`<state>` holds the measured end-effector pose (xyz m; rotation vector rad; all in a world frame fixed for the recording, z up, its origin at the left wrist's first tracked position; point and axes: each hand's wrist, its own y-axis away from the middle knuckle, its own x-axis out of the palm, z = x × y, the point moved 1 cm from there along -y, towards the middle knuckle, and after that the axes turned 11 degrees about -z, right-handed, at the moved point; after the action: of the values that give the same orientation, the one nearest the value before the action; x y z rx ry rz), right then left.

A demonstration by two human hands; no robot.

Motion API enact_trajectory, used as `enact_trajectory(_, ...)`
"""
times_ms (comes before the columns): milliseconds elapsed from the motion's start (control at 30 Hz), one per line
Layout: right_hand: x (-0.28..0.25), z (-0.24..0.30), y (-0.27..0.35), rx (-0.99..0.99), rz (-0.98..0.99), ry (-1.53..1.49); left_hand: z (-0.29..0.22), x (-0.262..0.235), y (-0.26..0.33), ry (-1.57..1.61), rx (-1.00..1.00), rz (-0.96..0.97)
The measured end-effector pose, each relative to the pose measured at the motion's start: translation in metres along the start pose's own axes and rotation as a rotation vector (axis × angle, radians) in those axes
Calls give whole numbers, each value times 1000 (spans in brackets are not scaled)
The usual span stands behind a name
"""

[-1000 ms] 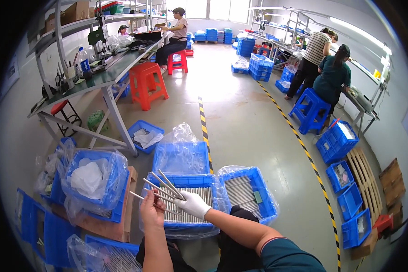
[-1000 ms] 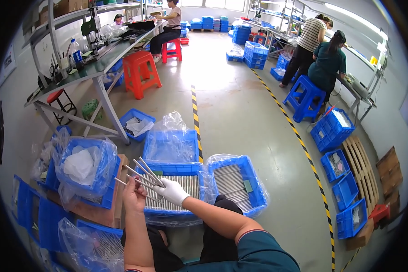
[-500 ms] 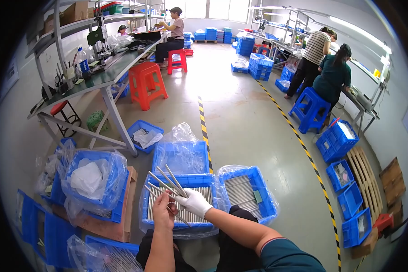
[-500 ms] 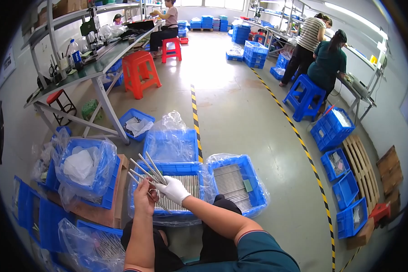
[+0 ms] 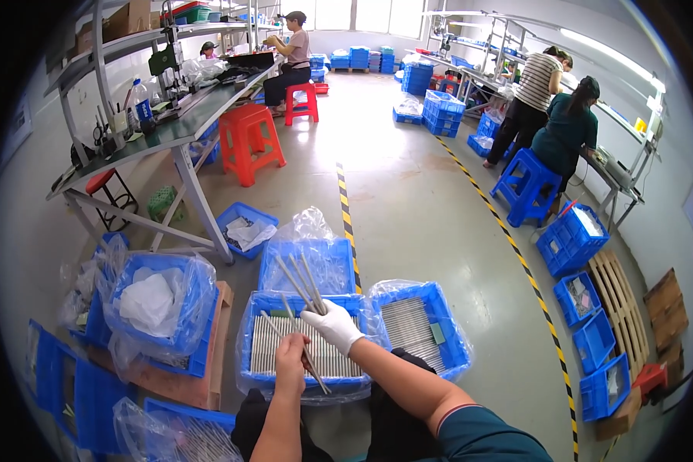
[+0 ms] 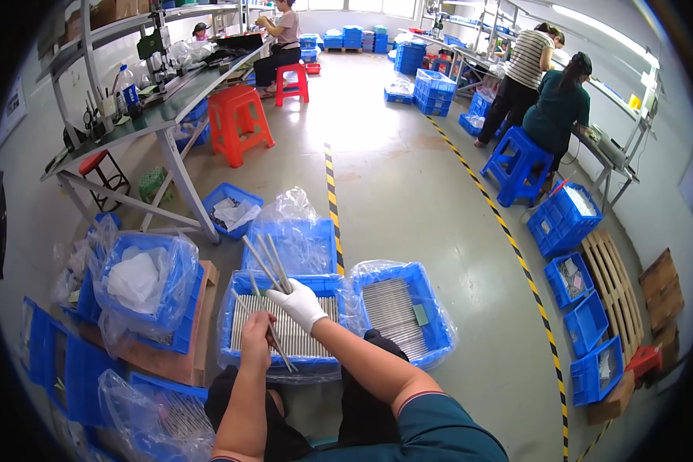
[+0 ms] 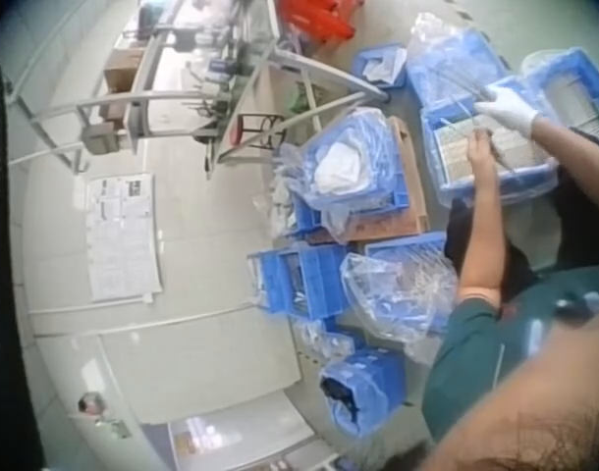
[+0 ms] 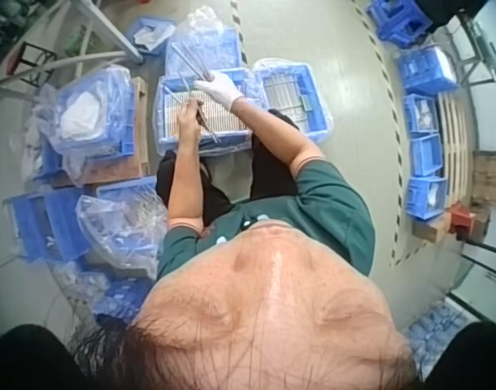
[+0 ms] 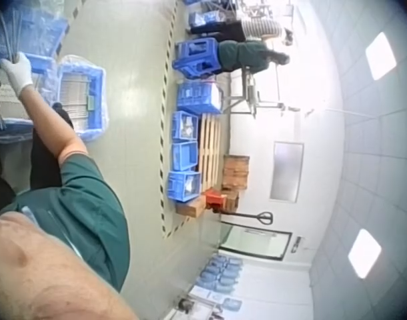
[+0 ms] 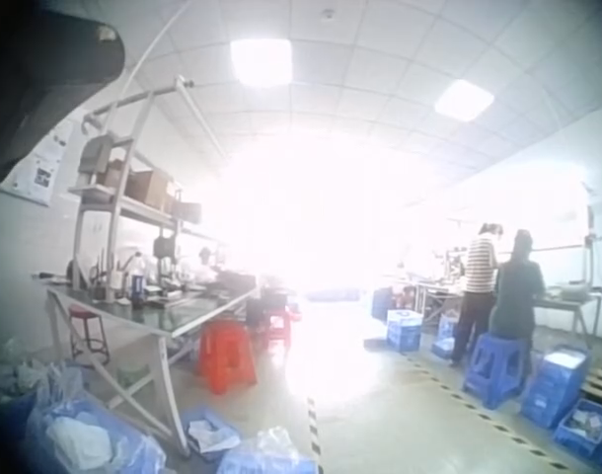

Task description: Sorting and checking long metal rods from blue bins and then picking up small metal components from a tray on a workbench.

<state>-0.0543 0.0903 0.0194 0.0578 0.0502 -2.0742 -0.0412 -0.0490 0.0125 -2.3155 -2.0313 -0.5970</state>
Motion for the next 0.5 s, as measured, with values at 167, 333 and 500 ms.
enact_trajectory(167, -13, 31, 10, 482, 175, -247, 4, 6, 7, 29, -272, 158)
enact_trajectory(333, -8, 25, 8, 429, 30, -279, 13, 7, 8, 97, -378, 230)
enact_trajectory(500, -37, -19, -49, 282, -306, -375, 9, 10, 24, 62, -521, 453)
